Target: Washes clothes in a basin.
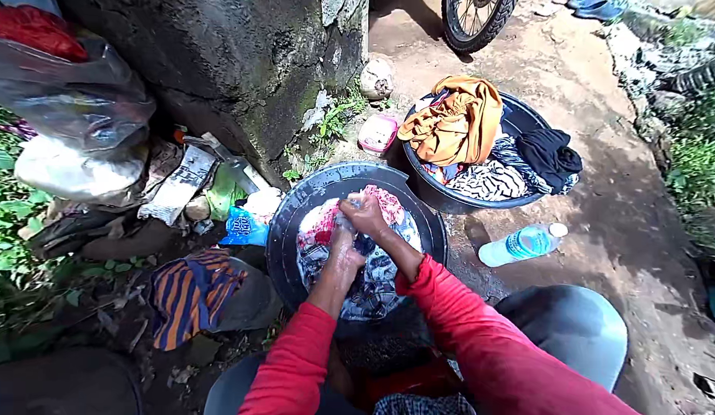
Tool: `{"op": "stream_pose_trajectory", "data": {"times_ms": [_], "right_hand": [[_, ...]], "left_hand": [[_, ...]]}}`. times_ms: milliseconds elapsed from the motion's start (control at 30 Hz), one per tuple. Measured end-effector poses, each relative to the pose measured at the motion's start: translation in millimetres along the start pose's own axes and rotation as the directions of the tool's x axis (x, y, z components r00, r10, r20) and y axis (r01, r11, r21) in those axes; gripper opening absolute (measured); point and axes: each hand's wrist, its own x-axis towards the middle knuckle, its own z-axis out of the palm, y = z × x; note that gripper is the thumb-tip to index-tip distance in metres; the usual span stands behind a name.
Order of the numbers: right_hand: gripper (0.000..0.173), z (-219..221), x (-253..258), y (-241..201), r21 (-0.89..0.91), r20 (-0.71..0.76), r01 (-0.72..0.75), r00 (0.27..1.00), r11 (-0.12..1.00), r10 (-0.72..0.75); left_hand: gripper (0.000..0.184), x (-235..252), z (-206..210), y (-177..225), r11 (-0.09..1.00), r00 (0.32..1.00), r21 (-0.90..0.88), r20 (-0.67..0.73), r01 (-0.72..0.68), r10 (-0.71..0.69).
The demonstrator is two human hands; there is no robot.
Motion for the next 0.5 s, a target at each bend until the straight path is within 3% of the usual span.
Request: {"op": "stream_pose_trajectory", "data": {"times_ms": [33,100,200,233,300,333,400,433,500], "right_hand": [[0.033,-9.0,6.3,9.6,-0.037,-0.059,-0.027,0.998,0.999,0.025],[0.032,1.3,3.9,2.2,-0.113,-0.121,0.042,0.991,0.993,-0.056],[0.026,33.6,-23.0,-10.2,-0.168,-0.088,0.251,0.959,0.953,-0.268],[0.024,30.4,-22.7,-9.2,-0.166,-0.089,0.206,0.971,0.964,-0.223],[0.029,6.7,-6.7,11.5,-0.282,-0.112,0.009,0.993,0.959,-0.042],[0.036,-12.8,3.8,23.5,-0.347,-0.094,-0.106,0.992,0.932,0.078],[0.05,-41.5,11.3,45.8,-0.353,0.012,-0.219,0.971,0.91,0.238],[0.048,-51.1,13.2,47.2,-0.358,0.149,-0.177,0.959,0.917,0.243],[0.052,-62.8,13.5,23.7,-0.568,0.506,0.026,0.799,0.823,0.324]], "left_hand": [[0.026,-3.4,8.7,-3.6,1.0,1.0,0.01,-0.026,0.0,0.0],[0.028,1.5,3.9,-4.4,0.993,0.994,0.031,0.019,-0.112,0.112],[0.03,5.8,-28.4,2.5,0.95,0.928,0.116,0.276,-0.289,0.249],[0.03,7.6,-25.9,1.7,0.958,0.935,0.08,0.253,-0.275,0.247],[0.022,6.7,-0.7,3.9,0.981,0.984,-0.082,0.024,-0.175,0.177],[0.026,4.6,10.9,9.9,0.985,0.99,-0.099,-0.013,-0.138,0.138],[0.035,1.1,6.1,25.4,0.976,0.987,-0.163,0.043,-0.143,0.152],[0.034,6.5,-2.5,36.8,0.965,0.983,-0.198,0.028,-0.174,0.183],[0.031,18.3,-21.6,50.2,0.942,0.977,-0.264,-0.022,-0.208,0.21]]}}
